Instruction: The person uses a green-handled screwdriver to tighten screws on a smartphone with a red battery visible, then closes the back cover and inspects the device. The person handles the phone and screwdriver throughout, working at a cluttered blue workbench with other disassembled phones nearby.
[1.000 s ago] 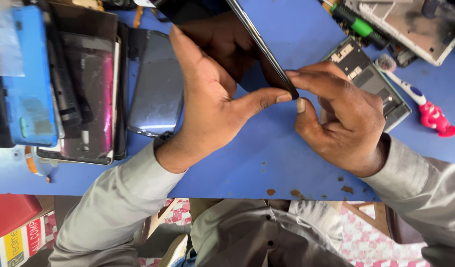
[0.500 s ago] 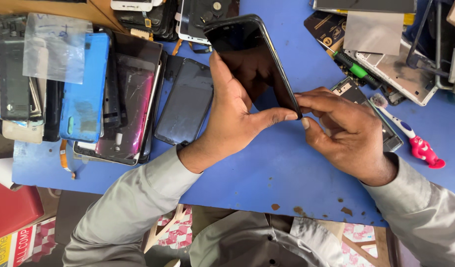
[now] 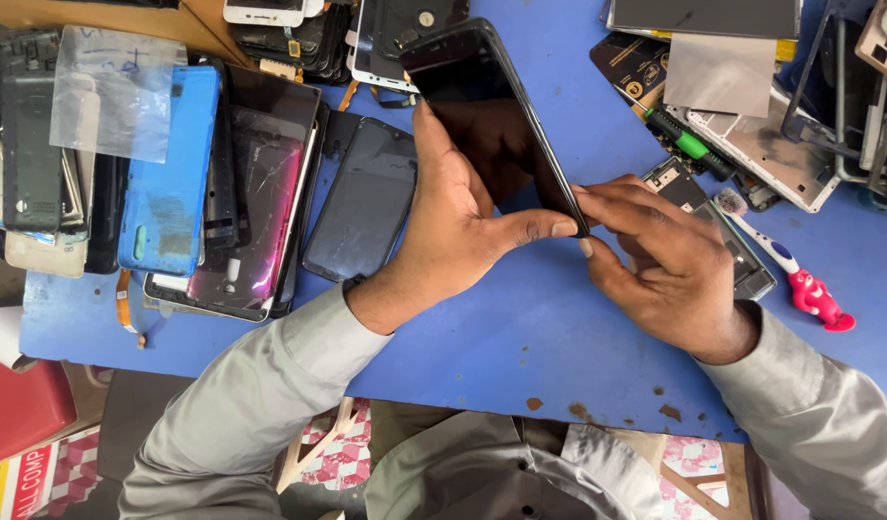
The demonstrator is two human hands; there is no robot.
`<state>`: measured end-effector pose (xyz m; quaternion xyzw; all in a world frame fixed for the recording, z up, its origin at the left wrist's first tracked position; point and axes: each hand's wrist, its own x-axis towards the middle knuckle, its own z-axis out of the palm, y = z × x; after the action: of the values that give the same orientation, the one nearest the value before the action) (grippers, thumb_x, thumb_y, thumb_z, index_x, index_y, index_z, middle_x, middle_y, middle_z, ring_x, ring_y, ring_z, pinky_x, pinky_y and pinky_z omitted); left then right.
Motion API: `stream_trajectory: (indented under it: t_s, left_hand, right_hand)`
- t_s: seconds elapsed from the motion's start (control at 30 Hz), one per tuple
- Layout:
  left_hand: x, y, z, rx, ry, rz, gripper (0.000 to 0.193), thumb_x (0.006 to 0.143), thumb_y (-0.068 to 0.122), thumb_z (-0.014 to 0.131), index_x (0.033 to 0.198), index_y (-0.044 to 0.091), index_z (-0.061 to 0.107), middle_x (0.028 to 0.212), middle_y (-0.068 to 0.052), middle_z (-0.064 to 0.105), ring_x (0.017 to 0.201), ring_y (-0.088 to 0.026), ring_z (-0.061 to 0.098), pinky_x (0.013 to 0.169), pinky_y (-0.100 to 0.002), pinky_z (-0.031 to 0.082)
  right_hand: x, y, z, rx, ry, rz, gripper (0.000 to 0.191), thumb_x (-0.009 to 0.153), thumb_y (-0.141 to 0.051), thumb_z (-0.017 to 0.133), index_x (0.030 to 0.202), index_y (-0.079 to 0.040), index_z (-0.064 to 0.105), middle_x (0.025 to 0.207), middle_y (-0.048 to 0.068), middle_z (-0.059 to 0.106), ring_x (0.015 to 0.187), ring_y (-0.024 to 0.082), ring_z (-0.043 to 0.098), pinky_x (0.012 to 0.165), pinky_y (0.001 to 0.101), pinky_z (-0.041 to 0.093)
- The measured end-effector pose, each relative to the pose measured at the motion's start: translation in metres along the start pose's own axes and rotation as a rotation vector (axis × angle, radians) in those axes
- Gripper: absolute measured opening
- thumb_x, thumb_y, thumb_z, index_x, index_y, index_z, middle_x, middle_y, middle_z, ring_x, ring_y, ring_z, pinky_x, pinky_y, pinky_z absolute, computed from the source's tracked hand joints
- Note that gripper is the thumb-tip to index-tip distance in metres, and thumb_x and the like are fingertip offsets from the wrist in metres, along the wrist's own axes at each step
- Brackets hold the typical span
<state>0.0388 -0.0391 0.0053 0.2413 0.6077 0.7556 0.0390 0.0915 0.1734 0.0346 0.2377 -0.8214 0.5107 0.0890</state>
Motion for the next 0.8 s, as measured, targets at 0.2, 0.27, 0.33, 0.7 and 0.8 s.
stream_trajectory:
  t_s: [0.2, 0.27, 0.33, 0.7, 0.8]
  left_hand:
    - [0.0, -0.001, 0.0, -0.054, -0.008, 0.093, 0.09, 0.089, 0.005, 0.092, 0.14, 0.001, 0.019, 0.127, -0.011, 0.06, 0.119, -0.016, 0.064, 0.109, -0.026, 0.053]
    - [0.0, -0.003, -0.001, -0.055, -0.012, 0.099, 0.088, 0.089, 0.004, 0.092, 0.14, 0.001, 0.02, 0.126, -0.011, 0.06, 0.116, -0.016, 0.064, 0.108, -0.027, 0.054]
    - [0.0, -0.004, -0.001, -0.1, -0.017, 0.093, 0.085, 0.091, 0.002, 0.092, 0.139, 0.001, 0.022, 0.125, -0.01, 0.061, 0.113, -0.016, 0.064, 0.106, -0.027, 0.054]
    - [-0.008, -0.006, 0.002, -0.255, -0.054, 0.014, 0.086, 0.098, -0.007, 0.088, 0.145, 0.009, 0.019, 0.125, -0.008, 0.06, 0.114, -0.016, 0.063, 0.108, -0.029, 0.053]
    - [-0.006, -0.005, 0.002, -0.267, -0.054, -0.016, 0.085, 0.097, -0.006, 0.088, 0.144, 0.008, 0.019, 0.122, -0.008, 0.059, 0.112, -0.016, 0.063, 0.107, -0.03, 0.054]
  right_hand:
    - [0.001, -0.002, 0.003, -0.025, 0.014, 0.045, 0.043, 0.089, 0.011, 0.071, 0.132, 0.005, 0.064, 0.122, 0.017, 0.07, 0.1, 0.016, 0.067, 0.067, 0.0216, 0.053]
    - [0.0, -0.002, 0.003, -0.045, 0.015, 0.117, 0.042, 0.087, 0.011, 0.071, 0.128, 0.006, 0.065, 0.117, 0.017, 0.072, 0.078, 0.012, 0.063, 0.054, 0.0193, 0.045]
    - [-0.001, 0.0, 0.003, -0.025, 0.019, 0.09, 0.042, 0.09, 0.01, 0.071, 0.131, 0.006, 0.065, 0.119, 0.017, 0.071, 0.085, 0.013, 0.065, 0.059, 0.0195, 0.047]
    - [-0.01, 0.01, 0.0, 0.124, -0.022, 0.007, 0.037, 0.1, 0.002, 0.07, 0.136, 0.009, 0.061, 0.124, 0.018, 0.068, 0.105, 0.018, 0.068, 0.084, 0.0236, 0.056]
    - [-0.01, 0.012, -0.002, 0.093, -0.031, 0.001, 0.037, 0.101, 0.0, 0.071, 0.135, 0.009, 0.062, 0.125, 0.018, 0.068, 0.104, 0.017, 0.068, 0.083, 0.0231, 0.056]
